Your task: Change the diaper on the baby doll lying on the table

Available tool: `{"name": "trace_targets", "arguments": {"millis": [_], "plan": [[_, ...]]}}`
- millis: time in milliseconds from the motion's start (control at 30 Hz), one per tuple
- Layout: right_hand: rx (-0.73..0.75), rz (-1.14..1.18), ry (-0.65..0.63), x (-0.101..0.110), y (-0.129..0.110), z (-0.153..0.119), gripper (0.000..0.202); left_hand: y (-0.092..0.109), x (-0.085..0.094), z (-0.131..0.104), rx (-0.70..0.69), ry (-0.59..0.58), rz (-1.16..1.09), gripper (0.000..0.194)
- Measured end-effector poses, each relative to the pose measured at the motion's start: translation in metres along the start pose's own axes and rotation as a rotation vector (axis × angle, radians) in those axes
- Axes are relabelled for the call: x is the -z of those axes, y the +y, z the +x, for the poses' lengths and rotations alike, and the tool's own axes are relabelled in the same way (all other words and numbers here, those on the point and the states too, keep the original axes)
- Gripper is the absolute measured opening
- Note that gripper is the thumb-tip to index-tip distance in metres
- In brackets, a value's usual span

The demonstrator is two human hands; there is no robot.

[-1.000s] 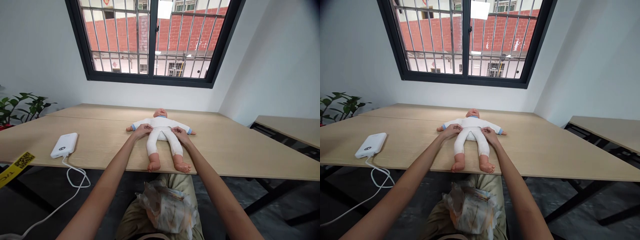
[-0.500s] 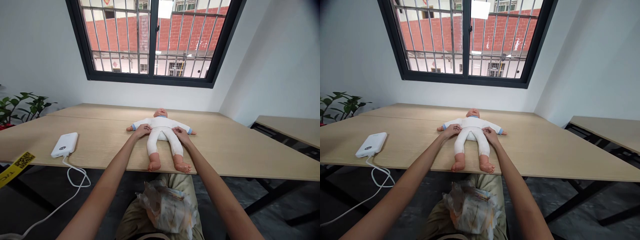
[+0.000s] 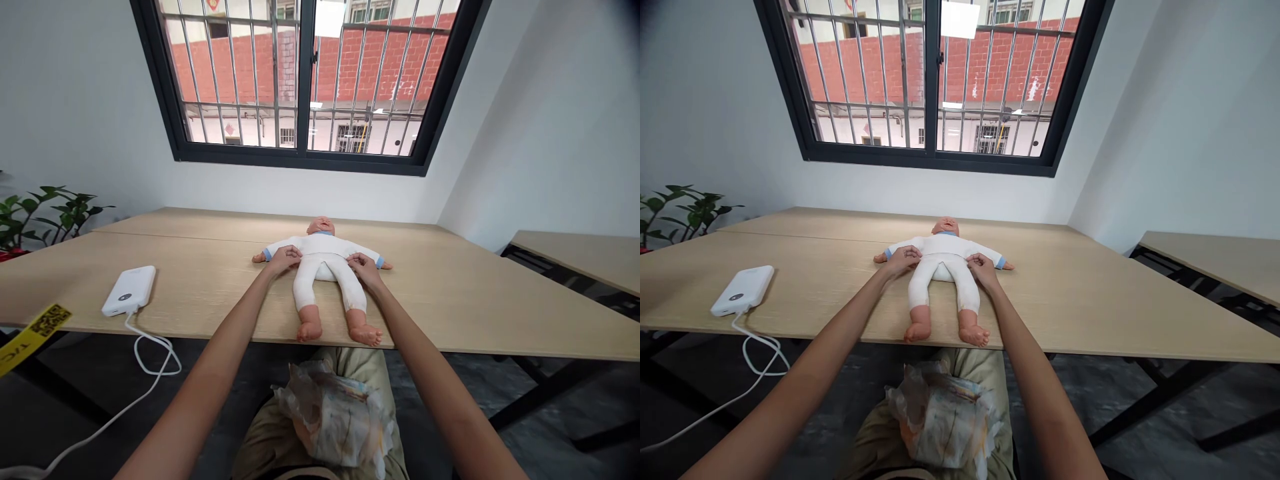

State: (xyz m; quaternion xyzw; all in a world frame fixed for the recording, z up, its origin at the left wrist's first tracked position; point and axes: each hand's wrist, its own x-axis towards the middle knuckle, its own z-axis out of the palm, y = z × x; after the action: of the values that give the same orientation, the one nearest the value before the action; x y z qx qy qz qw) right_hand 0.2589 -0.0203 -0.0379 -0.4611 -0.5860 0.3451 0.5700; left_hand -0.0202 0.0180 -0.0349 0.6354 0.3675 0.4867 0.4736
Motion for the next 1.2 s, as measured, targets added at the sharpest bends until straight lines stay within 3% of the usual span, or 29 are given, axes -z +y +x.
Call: {"name": "trace_targets", "arguments": {"millis": [267, 433, 700, 900, 1000, 1200], "plan": [[-0.001, -0.013, -0.006, 0.000, 0.005, 0.003, 0.026, 0.000, 0.000, 0.000, 0.010, 0.001, 0.060, 0.017], [0.072, -0.112, -0.031, 0.000, 0.009, 0.005, 0.028, 0.004, -0.002, -0.003, 0.040, 0.053, 0.078, 0.024], [0.038, -0.077, -0.026, 0.002, 0.008, 0.005, 0.026, 0.010, -0.007, -0.009, -0.031, 0.123, 0.134, 0.033], [0.029, -0.108, -0.004, 0.001, 0.010, 0.006, 0.026, -0.004, -0.010, -0.002, -0.064, 0.127, 0.183, 0.021], [0.091, -0.144, -0.017, -0.001, 0.010, 0.005, 0.026, -0.010, -0.011, 0.002, -0.092, 0.146, 0.217, 0.016], [0.152, -0.232, -0.022, -0.002, 0.011, 0.004, 0.032, -0.010, -0.015, 0.001, -0.113, 0.159, 0.265, 0.010]]}}
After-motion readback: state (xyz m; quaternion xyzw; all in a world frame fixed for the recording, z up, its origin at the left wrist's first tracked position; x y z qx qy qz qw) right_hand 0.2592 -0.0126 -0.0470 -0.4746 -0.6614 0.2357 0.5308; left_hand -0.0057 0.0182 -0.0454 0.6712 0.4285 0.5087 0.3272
